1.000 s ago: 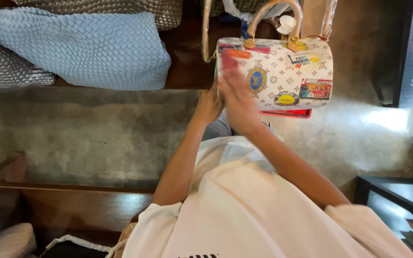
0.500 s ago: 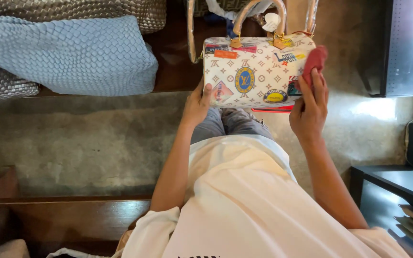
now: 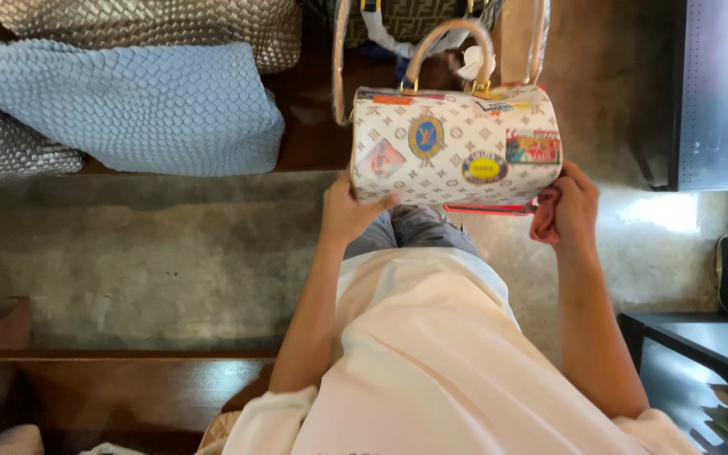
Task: The person cleans a white handbag with a colorful pattern using a red cloth. They wipe the exterior surfaces, including the sides and bottom, and then open the bag to wipe the interior lining. The person rotates the bag to access different areas while standing in front of a display of other handbags.
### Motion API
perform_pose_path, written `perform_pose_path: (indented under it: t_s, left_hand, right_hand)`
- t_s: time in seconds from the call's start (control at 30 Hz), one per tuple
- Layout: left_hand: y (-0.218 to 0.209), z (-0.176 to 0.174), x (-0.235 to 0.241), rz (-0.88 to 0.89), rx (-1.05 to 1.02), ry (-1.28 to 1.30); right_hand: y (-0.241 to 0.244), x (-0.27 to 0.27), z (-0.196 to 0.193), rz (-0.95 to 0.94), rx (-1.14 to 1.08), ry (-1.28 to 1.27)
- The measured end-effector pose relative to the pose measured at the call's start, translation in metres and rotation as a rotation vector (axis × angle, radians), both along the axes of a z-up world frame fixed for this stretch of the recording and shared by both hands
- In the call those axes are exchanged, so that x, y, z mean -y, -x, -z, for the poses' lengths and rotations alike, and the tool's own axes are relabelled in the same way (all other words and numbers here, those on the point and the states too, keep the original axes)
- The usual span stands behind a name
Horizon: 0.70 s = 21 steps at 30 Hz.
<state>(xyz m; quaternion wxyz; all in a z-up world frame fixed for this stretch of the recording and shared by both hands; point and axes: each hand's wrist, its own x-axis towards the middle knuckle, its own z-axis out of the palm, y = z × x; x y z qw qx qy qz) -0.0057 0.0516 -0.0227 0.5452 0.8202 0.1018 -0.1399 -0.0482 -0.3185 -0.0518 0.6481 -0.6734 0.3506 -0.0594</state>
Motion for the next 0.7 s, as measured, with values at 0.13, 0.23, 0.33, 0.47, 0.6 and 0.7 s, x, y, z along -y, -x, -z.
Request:
perform_pose_path:
  t_s: [0.13,0.23,0.33,0.47,0.6,0.7]
  left_hand:
    - [0.007,-0.068,0.0,-0.065,0.22,0.121]
    - [0.001,-0.074,-0.001,0.009,0.389,0.362]
    - [-0.002,-0.069,0.01,-0.04,0.257,0.115]
    - [-0.007,-0.049,0.015,-0.06,0.387,0.024]
    - [-0.012,-0.034,0.01,-0.019,0.395,-0.095]
    - [-0.02,-0.037,0.01,-0.017,0.335,-0.126]
  right_hand:
    - [-0.007,0.009,-0.022,-0.072,0.083,0.086]
    - [-0.026,-0.049,-0.101,-0.197,0.281,0.203]
    - [-0.039,-0.08,-0.094,-0.155,0.527,0.698]
    - [-0.046,-0.096,-0.088,-0.202,0.542,1.26]
    - [-0.059,-0.09,-0.044,-0.269,0.649,1.3]
    - [-0.08,-0.127,-0.095,-0.31,0.91,1.301]
